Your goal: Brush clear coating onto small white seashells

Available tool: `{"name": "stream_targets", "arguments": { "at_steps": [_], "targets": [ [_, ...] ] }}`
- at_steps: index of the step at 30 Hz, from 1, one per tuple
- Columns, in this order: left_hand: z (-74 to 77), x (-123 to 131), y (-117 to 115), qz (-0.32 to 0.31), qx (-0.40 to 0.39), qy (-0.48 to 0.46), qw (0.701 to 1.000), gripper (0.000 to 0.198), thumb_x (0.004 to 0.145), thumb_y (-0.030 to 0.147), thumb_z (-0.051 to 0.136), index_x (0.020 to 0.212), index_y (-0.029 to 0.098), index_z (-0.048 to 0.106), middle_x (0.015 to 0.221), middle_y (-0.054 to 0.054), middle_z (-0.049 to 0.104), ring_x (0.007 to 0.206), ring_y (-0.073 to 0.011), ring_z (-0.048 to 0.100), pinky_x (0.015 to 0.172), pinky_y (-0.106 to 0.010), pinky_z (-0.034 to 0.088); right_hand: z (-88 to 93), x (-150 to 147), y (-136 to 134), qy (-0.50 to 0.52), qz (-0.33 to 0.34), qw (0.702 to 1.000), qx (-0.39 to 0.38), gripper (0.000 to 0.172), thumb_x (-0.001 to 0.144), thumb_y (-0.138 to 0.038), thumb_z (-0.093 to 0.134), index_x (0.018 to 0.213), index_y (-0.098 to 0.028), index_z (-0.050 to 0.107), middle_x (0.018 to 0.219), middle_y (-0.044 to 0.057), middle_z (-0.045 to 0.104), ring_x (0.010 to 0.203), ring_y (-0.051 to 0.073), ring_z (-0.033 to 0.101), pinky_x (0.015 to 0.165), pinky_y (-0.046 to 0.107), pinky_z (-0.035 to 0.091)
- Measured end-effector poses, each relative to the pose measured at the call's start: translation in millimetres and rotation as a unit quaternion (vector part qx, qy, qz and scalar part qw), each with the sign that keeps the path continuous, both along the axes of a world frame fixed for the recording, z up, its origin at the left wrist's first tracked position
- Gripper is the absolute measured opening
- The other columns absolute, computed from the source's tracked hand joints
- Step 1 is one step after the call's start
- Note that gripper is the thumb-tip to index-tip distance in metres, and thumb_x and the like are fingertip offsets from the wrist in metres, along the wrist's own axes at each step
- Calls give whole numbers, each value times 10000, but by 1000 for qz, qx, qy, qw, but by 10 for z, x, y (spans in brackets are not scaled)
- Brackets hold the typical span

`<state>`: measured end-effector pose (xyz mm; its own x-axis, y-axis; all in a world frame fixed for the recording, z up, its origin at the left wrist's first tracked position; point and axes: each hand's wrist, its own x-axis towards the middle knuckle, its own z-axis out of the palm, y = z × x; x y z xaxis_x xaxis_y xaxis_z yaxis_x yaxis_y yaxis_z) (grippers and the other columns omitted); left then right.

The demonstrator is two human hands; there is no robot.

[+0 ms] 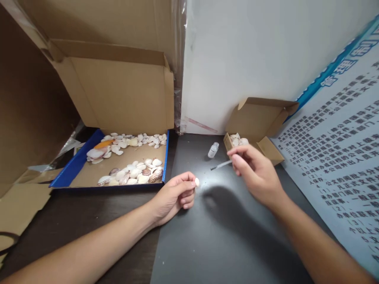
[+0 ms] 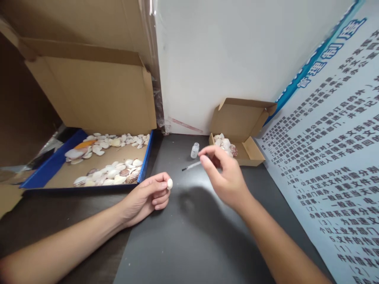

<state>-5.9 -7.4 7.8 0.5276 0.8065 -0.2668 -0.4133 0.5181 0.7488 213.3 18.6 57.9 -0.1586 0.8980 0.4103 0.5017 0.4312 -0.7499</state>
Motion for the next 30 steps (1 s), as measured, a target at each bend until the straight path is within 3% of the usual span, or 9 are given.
{"name": "stream_targets", "arguments": {
  "at_steps": [5,11,19,30],
  "targets": [
    [-28,-1,25,-21,7,-13,1000,171,822,262,652,797,177,505,524,99,274,470,-54,205,488,-217,187,-315,-26,-363,59,-19,996,-68,106,944,-312,520,964,-231,586,667,-29,503,565,143,498,558,269,412],
    [-37,-19,60,-54,8,-10,998,208,809,277,701,804,179,518,580,88,355,469,-39,241,482,-210,227,-513,-95,-453,118,-37,985,-123,131,919,-330,552,865,-216,589,595,-42,478,492,126,442,497,257,373],
    [-79,-24,62,-59,19,16,998,246,773,296,751,766,173,538,608,75,433,465,-33,299,480,-212,270,-567,-151,-483,218,-7,939,-265,262,911,-441,570,793,-215,512,511,-77,435,420,89,401,410,197,329],
    [-43,-21,48,-56,19,31,998,244,747,319,777,747,167,587,580,73,421,476,-41,290,482,-212,280,-529,-143,-468,234,-31,935,-264,289,895,-449,596,762,-224,472,452,-100,408,366,76,361,367,184,312]
  ]
}}
